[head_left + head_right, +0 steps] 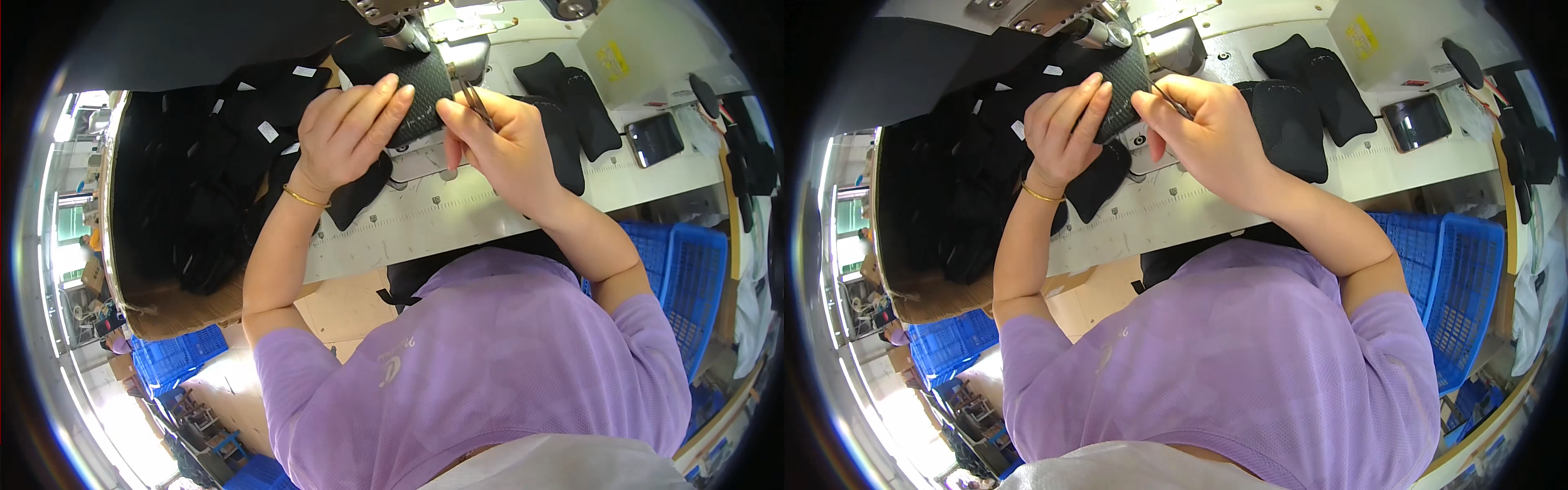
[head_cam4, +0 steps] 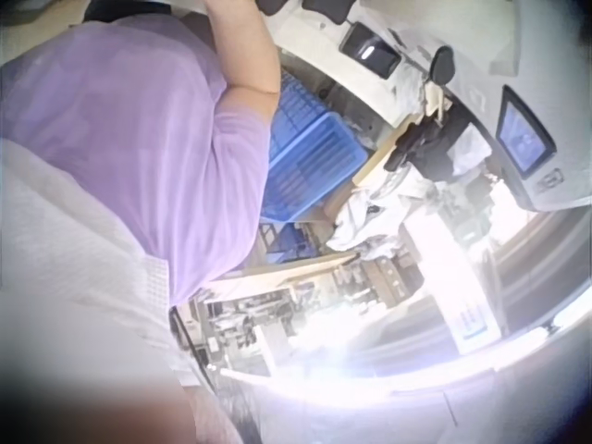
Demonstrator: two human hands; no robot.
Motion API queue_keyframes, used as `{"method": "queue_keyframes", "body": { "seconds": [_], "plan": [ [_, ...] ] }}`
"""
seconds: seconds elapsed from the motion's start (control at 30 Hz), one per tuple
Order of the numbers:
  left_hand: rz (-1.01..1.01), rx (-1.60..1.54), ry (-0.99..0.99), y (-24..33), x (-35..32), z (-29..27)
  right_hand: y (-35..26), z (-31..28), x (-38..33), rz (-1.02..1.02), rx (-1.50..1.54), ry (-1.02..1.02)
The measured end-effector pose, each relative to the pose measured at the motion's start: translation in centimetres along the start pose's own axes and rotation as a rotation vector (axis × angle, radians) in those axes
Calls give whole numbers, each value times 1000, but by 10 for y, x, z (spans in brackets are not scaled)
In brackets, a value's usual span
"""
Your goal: Trimming loose threads and edges from black shoe components using snips.
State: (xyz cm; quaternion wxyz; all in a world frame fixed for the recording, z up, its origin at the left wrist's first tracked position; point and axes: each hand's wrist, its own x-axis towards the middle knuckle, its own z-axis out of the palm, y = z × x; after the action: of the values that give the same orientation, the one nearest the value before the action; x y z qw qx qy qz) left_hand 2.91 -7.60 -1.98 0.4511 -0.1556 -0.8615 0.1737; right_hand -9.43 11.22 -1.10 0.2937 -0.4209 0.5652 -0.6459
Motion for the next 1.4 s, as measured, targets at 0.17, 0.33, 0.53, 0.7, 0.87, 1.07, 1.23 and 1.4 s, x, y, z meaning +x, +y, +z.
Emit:
{"method": "queue_keyframes", "body": {
  "seconds": [0.17, 0.33, 0.53, 0.7, 0.87, 1.07, 1.23, 1.4],
  "plan": [
    [37, 67, 59, -12, -3, 12, 8, 4, 12, -32, -3, 74],
    [-12, 144, 27, -16, -4, 18, 13, 6, 21, -78, 3, 124],
    [-92, 217, 23, -2, 8, 9, 10, 9, 21, -30, 111, 119],
    [-68, 222, 3, 18, 32, -8, 8, 6, 21, -17, 174, 104],
    [-133, 312, -49, 33, 53, -5, 6, 4, 21, 7, 246, 101],
    [-266, 504, -206, 51, 61, -3, 11, 4, 22, 40, 286, 111],
    [-311, 545, -427, 63, 67, -27, 9, 4, 22, 41, 293, 107],
    [-164, 301, -158, 70, 65, -24, 12, -2, 21, 59, 358, 89]
  ]
}}
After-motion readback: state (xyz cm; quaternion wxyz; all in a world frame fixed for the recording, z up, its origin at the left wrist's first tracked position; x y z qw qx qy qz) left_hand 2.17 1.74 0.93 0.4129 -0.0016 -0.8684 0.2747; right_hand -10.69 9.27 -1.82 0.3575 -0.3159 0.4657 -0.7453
